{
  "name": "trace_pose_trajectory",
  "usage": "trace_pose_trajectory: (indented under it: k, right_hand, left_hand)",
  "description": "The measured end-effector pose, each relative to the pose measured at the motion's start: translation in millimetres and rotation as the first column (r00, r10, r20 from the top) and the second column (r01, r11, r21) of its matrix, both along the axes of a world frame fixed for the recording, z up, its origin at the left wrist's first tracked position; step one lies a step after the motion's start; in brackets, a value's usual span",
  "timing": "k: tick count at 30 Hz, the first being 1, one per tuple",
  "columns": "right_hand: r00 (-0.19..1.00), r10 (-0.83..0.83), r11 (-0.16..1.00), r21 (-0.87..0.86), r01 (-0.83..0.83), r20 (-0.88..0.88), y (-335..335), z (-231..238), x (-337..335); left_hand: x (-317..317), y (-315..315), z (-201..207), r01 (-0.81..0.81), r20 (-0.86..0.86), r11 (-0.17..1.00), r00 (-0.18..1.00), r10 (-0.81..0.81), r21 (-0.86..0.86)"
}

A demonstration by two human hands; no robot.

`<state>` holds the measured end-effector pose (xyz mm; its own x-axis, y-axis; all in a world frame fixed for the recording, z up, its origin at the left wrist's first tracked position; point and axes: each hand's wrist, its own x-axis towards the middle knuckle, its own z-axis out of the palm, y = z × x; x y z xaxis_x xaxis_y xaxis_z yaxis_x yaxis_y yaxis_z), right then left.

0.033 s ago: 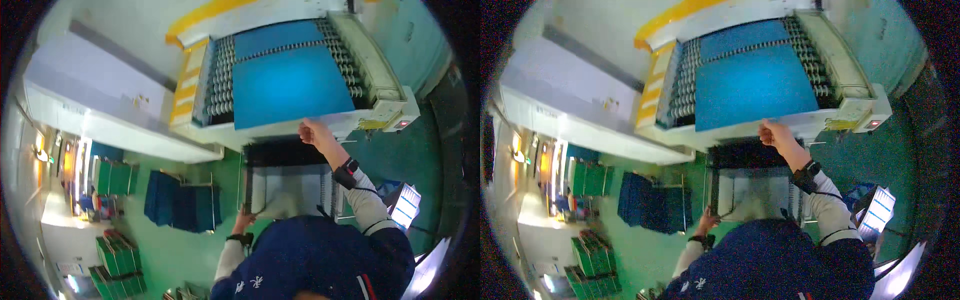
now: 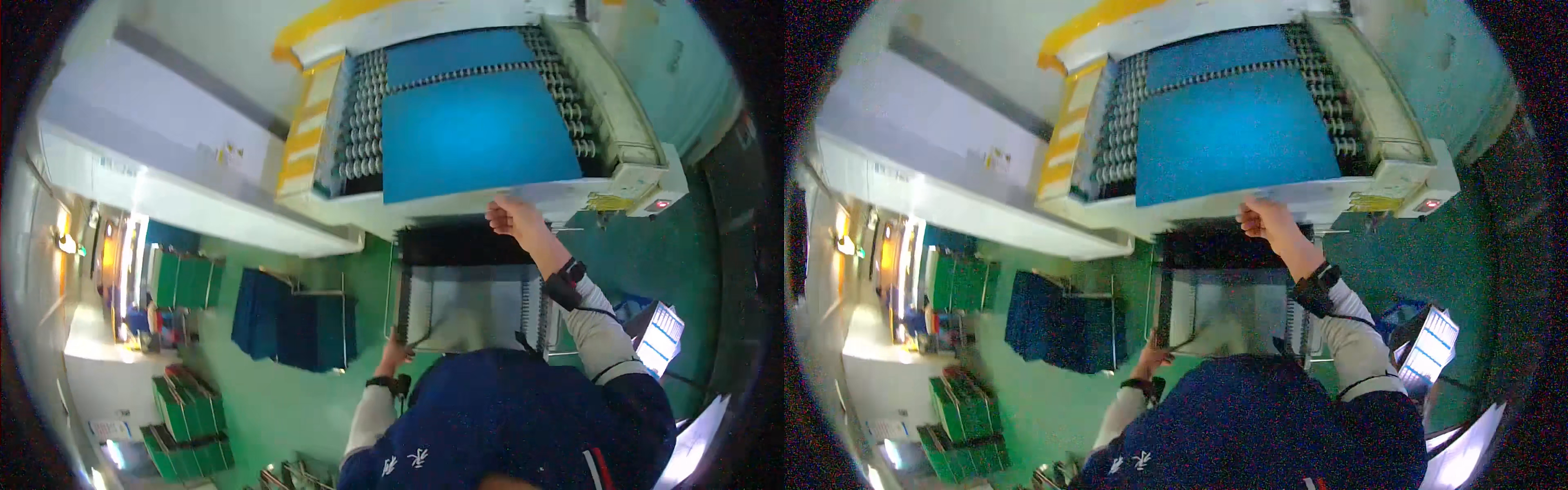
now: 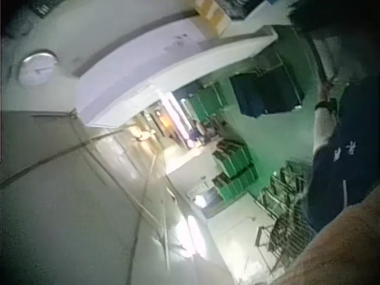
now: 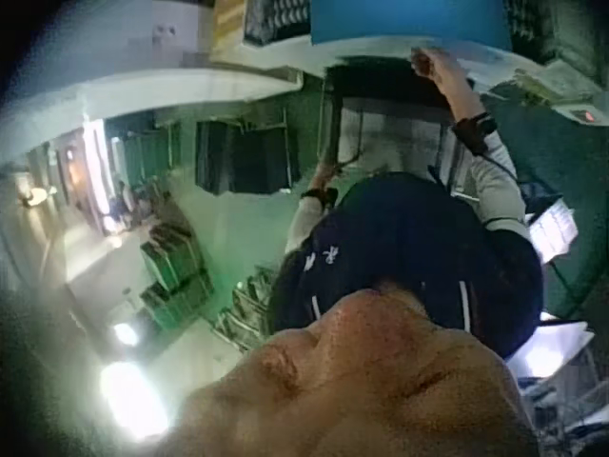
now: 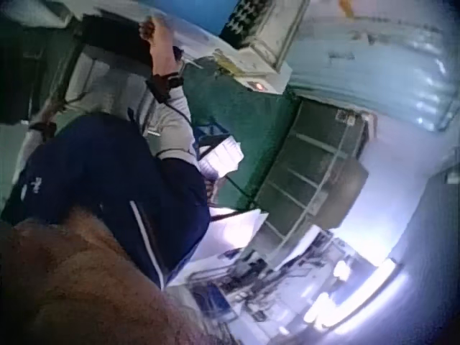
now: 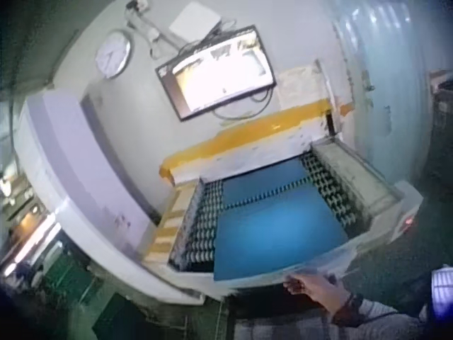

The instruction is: Feeding blue panels into a glass processing machine.

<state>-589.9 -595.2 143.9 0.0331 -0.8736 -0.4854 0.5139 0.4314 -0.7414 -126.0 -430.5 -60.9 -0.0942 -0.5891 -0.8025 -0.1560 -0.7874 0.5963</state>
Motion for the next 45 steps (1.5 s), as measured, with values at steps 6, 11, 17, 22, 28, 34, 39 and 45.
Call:
trace_pose_trajectory:
  k: [6,11,17,22,28,34,39,45]
  right_hand:
    - [0.6,0.107,0.85,-0.24,-0.469,-0.793,34.2,-36.5,41.2]
    - [0.473,-0.086,0.732,-0.377,-0.567,-0.877,65.0,-45.4,60.2]
    - [0.228,-0.196,0.69,-0.299,-0.659,-0.954,73.0,-53.0,61.9]
    - [0.11,-0.18,0.683,-0.205,-0.701,-0.977,66.0,-58.3,85.7]
    - [-0.062,-0.115,0.684,-0.033,-0.729,-0.991,63.5,-74.2,102.0]
    - [-0.178,-0.003,0.742,0.117,-0.66,-0.984,60.6,-96.1,108.0]
    - [-0.25,-0.019,0.736,0.156,-0.659,-0.968,45.4,-101.3,112.7]
    - [-0.257,-0.007,0.768,0.159,-0.62,-0.966,58.2,-97.7,115.0]
  left_hand:
    - [11.5,3.1,-16.0,0.004,-0.091,0.982,0.996,0.013,0.189]
    - [11.1,1.4,-25.6,0.052,-0.073,0.968,0.997,-0.034,0.247]
    - [-41.9,-18.1,63.5,0.264,0.215,0.96,0.936,-0.278,0.094]
    - [-35.6,-14.5,71.7,0.438,0.379,0.888,0.805,-0.458,0.141]
    - [-27.2,-17.7,80.7,0.533,0.416,0.823,0.715,-0.562,0.195]
    - [-26.3,-27.4,107.6,0.558,0.371,0.822,0.745,-0.555,0.11]
    - [-14.9,-23.3,80.8,0.623,0.415,0.78,0.694,-0.588,0.063]
    - [0.5,-30.7,80.9,0.601,0.309,0.799,0.757,-0.576,0.018]
